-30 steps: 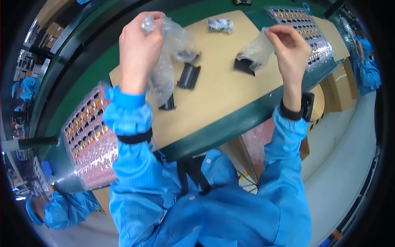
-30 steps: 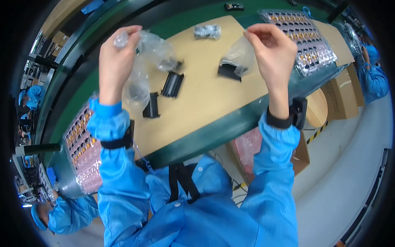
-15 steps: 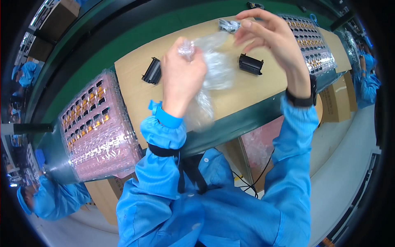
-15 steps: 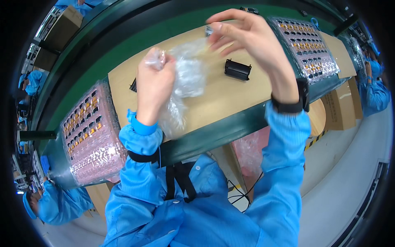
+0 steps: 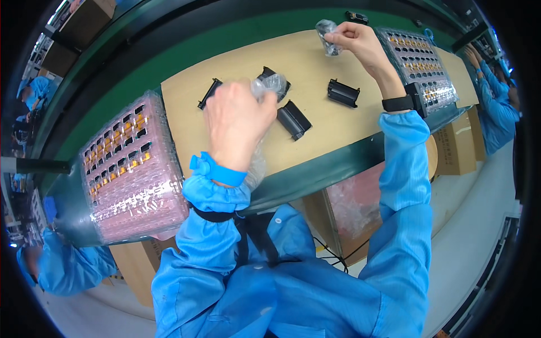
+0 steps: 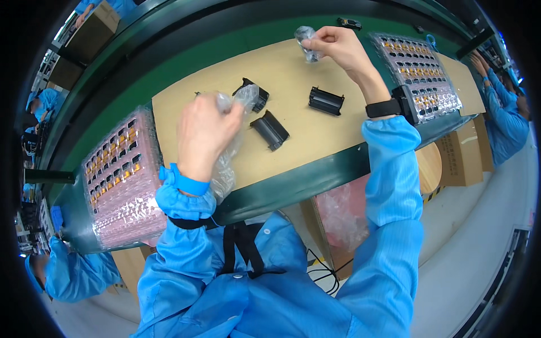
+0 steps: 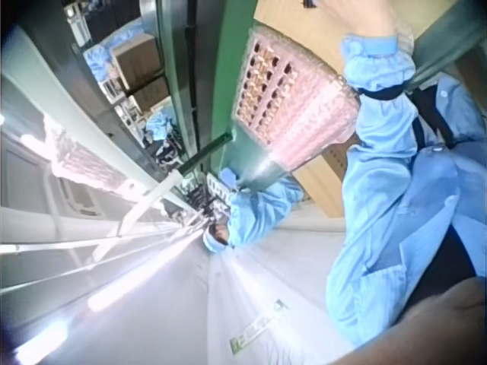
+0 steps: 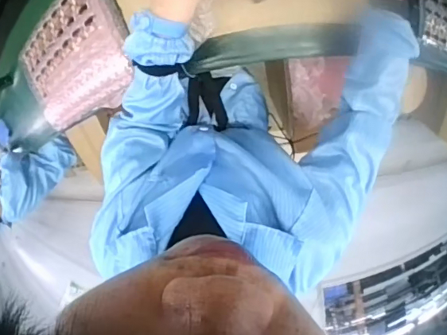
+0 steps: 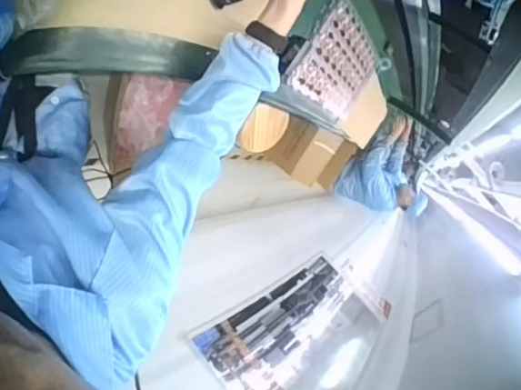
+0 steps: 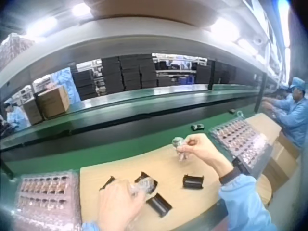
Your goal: Assembling small electronic components into plastic housings on a production line.
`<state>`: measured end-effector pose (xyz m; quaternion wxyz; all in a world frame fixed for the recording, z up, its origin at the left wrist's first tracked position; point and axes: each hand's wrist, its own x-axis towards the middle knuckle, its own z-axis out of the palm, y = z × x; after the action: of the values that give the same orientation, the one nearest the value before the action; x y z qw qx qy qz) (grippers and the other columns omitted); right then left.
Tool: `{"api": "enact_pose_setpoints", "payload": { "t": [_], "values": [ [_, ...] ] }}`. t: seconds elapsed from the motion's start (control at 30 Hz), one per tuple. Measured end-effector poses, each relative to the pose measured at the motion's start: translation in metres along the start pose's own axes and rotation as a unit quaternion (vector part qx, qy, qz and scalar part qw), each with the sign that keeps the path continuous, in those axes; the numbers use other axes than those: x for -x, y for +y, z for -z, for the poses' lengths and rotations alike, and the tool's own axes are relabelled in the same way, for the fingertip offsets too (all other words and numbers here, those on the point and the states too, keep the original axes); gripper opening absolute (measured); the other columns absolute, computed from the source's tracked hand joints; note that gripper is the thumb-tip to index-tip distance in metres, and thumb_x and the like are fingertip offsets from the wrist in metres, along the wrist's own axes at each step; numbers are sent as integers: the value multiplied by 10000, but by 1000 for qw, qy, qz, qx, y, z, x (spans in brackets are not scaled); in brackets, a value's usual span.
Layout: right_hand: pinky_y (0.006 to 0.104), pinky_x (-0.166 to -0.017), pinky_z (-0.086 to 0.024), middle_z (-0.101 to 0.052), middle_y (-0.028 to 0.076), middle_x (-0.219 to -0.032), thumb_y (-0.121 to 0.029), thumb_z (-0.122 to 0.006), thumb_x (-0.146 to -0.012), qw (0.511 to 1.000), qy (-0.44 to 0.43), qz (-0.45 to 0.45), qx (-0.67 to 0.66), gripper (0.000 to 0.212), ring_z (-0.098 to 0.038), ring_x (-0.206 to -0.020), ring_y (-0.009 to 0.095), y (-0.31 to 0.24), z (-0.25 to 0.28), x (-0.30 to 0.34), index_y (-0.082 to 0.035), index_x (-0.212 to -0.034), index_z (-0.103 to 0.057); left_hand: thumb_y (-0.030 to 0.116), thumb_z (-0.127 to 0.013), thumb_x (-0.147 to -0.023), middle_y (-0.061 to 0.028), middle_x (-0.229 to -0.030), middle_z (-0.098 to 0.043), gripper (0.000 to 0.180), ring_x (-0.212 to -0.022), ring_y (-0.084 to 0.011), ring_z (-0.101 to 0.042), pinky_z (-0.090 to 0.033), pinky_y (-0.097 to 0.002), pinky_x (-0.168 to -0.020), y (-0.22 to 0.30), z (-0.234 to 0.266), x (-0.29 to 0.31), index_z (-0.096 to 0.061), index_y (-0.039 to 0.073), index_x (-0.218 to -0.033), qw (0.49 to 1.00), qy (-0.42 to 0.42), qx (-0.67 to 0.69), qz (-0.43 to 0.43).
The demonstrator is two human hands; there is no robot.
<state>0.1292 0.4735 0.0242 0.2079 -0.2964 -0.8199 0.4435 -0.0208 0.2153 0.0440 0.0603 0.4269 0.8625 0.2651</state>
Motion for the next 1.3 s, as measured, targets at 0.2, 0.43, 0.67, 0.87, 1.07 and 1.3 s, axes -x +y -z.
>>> {"api": "enact_pose_setpoints", "payload": {
  "t": [0.2, 0.43, 0.67, 0.87, 1.07, 1.3],
  "values": [
    [251, -769, -514, -651, 7, -973, -173, -678, -917, 903, -78, 14, -423, 212, -623, -873, 80, -34, -19, 23, -71, -1067, -569, 225, -733, -799, -135, -756, -656, 281, -688, -177, -659, -509, -329, -622, 11, -4, -32, -617, -30, -779, 967, 29, 237, -86],
    [257, -761, -514, -641, 8, -949, -161, -669, -922, 882, -32, 46, -469, 208, -616, -846, 95, -67, -48, 15, -57, -1073, -570, 427, -765, -802, -130, -673, -626, 462, -619, -206, -605, -487, -343, -590, 36, -32, -40, -585, 7, -871, 894, -9, 438, -94],
    [227, -544, -390, -554, -14, -818, -153, -688, -909, 878, -89, 3, -469, 174, -446, -602, 40, -51, -25, 8, -43, -967, -566, 243, -642, -879, -217, -743, -642, 242, -727, -383, -635, -495, -409, -679, 25, -37, -62, -616, 3, -881, 912, 30, 364, -188],
    [245, -507, -360, -510, 1, -732, -103, -701, -878, 876, 187, -66, -440, 192, -410, -556, 72, 8, 4, 0, -5, -949, -551, 266, -622, -870, -197, -882, -678, 208, -865, -396, -640, -500, -455, -755, 16, -53, -81, -667, 84, -960, 963, 3, 246, -111],
    [301, -594, -447, -579, 50, -765, -108, -718, -753, 988, 105, 78, 80, 370, -543, -640, 159, -12, -18, 18, -41, -1107, -632, 298, -631, -908, -195, -889, -687, 240, -869, -394, -651, -511, -417, -759, 22, -62, -77, -683, 96, -1027, 973, 38, 170, -150],
    [280, -585, -474, -698, 50, -718, -168, -666, -811, 972, 167, 146, 82, 165, -590, -593, 147, -8, -18, -8, -44, -878, -751, 289, -686, -880, -116, -762, -676, 243, -684, -195, -624, -499, -324, -674, 32, -23, -59, -699, 64, -973, 948, 54, 278, -142]
  ]
}}
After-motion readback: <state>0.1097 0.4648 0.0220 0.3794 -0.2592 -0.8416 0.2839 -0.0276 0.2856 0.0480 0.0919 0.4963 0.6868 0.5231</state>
